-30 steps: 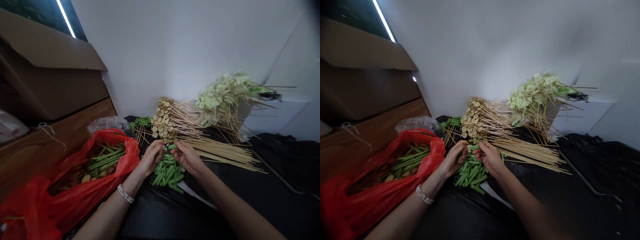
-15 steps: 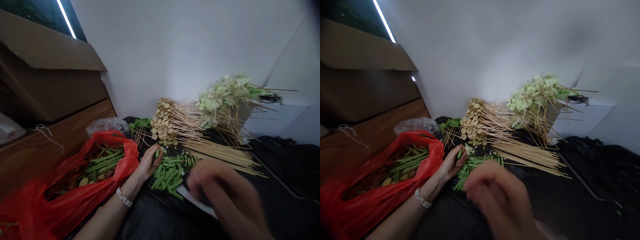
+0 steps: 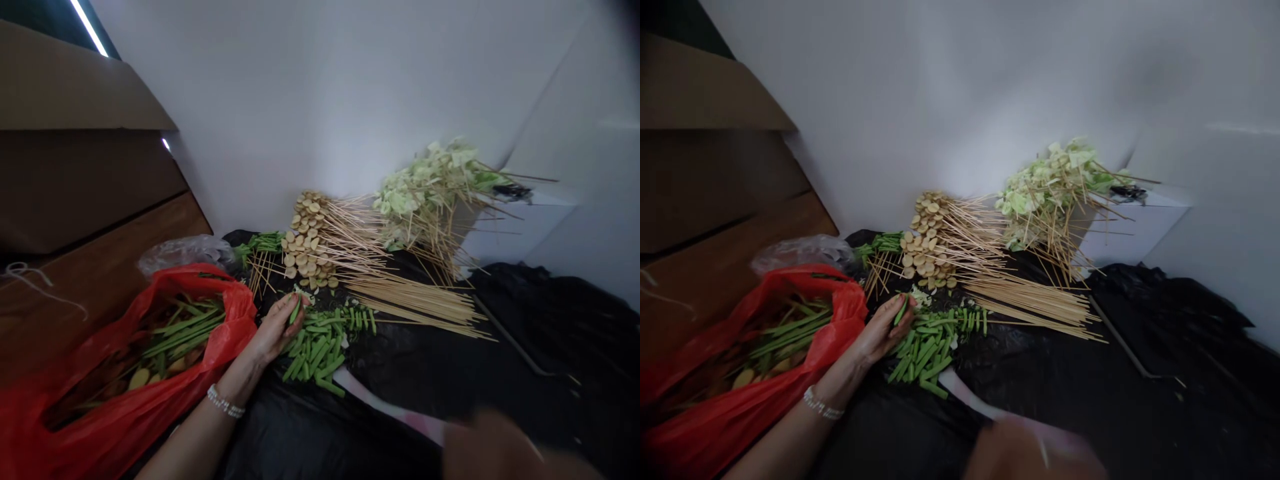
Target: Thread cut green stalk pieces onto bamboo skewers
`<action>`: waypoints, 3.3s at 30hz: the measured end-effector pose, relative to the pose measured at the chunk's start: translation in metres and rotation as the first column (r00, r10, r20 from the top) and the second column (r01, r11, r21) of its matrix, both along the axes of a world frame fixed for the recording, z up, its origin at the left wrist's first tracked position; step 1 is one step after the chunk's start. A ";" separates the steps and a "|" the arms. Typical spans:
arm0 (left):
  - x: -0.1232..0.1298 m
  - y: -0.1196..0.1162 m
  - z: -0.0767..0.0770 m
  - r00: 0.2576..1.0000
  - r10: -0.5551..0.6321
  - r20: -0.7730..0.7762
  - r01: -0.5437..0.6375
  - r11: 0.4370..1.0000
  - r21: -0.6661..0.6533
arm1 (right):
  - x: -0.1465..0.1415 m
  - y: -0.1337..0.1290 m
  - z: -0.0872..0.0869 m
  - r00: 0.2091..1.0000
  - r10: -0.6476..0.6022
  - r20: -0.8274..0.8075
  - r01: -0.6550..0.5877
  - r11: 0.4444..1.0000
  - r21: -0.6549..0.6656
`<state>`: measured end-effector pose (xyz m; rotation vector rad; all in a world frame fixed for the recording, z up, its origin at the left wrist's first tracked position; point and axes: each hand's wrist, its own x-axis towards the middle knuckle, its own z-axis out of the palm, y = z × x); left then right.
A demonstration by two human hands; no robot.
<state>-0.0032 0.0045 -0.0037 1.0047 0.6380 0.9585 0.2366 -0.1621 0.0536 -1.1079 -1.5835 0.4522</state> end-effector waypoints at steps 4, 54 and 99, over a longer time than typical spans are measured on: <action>-0.002 0.000 0.003 1.000 -0.018 -0.005 0.018 1.000 -0.022 | 0.023 0.052 -0.017 0.977 -0.147 0.154 0.163 0.983 -0.091; 0.023 0.017 -0.002 0.966 0.256 -0.026 -0.258 0.964 -0.069 | 0.023 0.094 -0.075 0.763 -0.400 0.508 0.252 0.908 0.336; 0.019 0.000 -0.018 0.958 0.286 0.005 -0.284 0.952 -0.115 | -0.026 0.097 -0.069 0.819 -0.128 0.559 0.168 0.986 -0.020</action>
